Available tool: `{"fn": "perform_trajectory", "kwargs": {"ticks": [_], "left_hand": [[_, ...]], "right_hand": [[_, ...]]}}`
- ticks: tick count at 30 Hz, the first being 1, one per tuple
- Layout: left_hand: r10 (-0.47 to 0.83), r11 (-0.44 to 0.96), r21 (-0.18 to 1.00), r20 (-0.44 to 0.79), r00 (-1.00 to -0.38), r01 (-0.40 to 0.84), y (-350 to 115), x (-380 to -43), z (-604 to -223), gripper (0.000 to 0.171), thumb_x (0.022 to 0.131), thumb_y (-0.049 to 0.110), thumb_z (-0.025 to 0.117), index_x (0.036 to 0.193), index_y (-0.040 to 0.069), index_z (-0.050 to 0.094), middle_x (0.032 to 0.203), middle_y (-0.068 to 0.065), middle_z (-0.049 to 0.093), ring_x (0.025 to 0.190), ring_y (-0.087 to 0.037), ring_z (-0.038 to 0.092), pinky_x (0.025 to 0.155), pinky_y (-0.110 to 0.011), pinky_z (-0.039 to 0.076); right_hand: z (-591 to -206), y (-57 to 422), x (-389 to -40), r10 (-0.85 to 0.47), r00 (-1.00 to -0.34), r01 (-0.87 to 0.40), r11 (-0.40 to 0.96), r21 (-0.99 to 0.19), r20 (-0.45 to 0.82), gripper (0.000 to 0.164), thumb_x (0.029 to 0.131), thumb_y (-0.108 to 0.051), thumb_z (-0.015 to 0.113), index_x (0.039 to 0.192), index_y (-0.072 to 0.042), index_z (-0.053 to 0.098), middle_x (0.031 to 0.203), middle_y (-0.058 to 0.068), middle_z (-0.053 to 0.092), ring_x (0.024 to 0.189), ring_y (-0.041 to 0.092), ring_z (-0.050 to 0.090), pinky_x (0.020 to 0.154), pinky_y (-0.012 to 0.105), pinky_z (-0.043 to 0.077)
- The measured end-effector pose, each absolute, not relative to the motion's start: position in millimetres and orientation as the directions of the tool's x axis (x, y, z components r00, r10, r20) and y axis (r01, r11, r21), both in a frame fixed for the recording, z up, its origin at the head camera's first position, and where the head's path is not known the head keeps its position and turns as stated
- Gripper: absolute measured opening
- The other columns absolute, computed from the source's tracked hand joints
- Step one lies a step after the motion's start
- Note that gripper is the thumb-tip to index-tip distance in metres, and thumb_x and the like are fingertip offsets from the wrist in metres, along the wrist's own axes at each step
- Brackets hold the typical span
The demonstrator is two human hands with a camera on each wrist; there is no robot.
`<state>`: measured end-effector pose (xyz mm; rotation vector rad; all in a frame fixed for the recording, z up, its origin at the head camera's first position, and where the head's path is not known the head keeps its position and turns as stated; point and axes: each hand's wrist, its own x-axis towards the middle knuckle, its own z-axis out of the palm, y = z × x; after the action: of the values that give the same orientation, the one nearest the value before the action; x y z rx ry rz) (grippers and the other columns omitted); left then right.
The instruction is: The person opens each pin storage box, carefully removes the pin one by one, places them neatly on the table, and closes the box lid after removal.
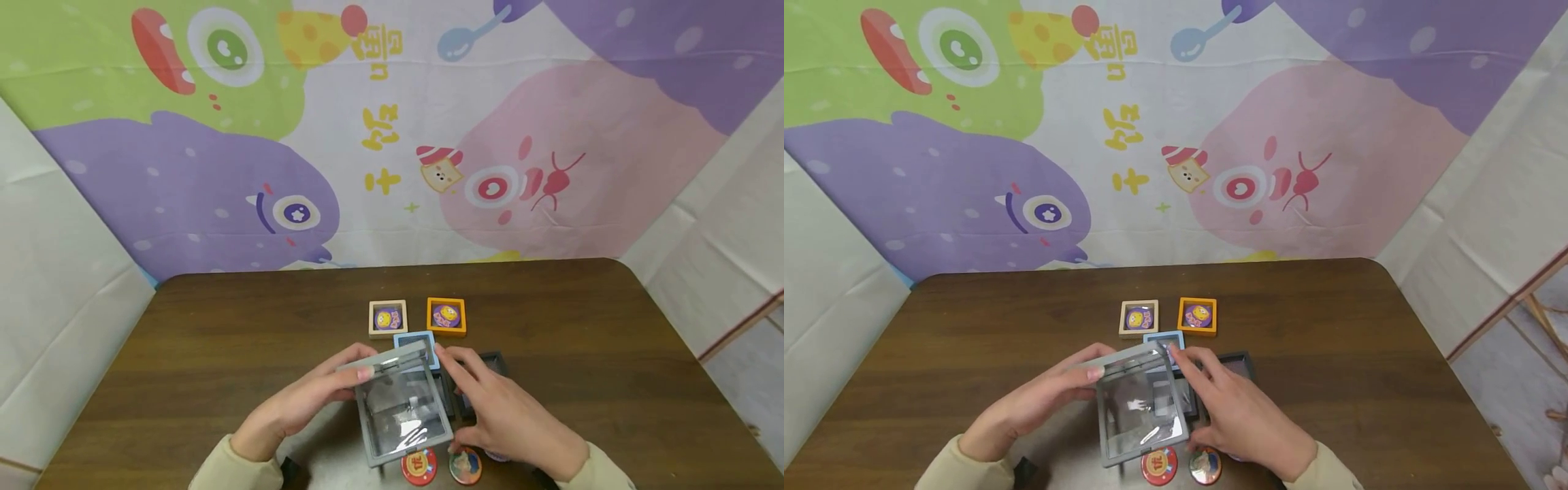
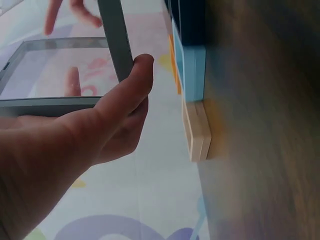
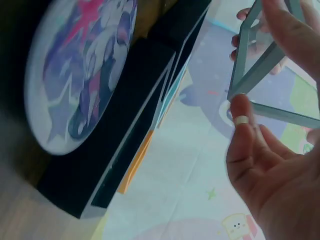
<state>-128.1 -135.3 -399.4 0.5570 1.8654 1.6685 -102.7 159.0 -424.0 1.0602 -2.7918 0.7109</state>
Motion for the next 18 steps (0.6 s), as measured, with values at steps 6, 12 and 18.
{"fn": "perform_trajectory", "kwargs": {"ticks": [6, 12, 18], "left_hand": [[0.688, 0.233, 0.973, -0.166, -0.707, -0.002, -129.2, -124.6, -405.7, 0.035, 0.091, 0.037, 0.049, 0.121, 0.019, 0.046, 0.120, -0.011, 0.047, 0.111, -0.028, 0.042, 0.091, -0.042, 0.033], [0.696, 0.317, 0.946, -0.179, -0.696, 0.073, -125.7, -121.9, -409.6, 0.045, 0.085, 0.038, 0.060, 0.125, 0.024, 0.044, 0.129, -0.003, 0.036, 0.121, -0.025, 0.030, 0.095, -0.046, 0.027], [0.696, 0.350, 0.930, -0.182, -0.694, 0.107, -123.1, -121.2, -411.4, 0.052, 0.079, 0.038, 0.067, 0.124, 0.028, 0.044, 0.124, -0.006, 0.036, 0.114, -0.026, 0.034, 0.090, -0.046, 0.032]], "right_hand": [[-421.9, 158.7, -102.1, -0.612, -0.713, -0.700, 0.600, -0.386, 0.343, 0.101, 0.067, -0.025, 0.078, 0.149, -0.024, 0.018, 0.139, -0.003, 0.030, 0.075, 0.007, 0.044, 0.059, 0.019, 0.039], [-421.3, 160.2, -103.9, -0.649, -0.621, -0.783, 0.508, -0.358, 0.438, 0.081, 0.070, -0.016, 0.073, 0.142, -0.023, 0.037, 0.134, 0.001, 0.037, 0.074, 0.003, 0.043, 0.059, 0.016, 0.039], [-422.0, 159.8, -104.3, -0.646, -0.528, -0.847, 0.447, -0.287, 0.551, 0.052, 0.078, -0.015, 0.067, 0.128, -0.026, 0.055, 0.123, -0.002, 0.049, 0.078, 0.002, 0.046, 0.065, 0.012, 0.038]]}}
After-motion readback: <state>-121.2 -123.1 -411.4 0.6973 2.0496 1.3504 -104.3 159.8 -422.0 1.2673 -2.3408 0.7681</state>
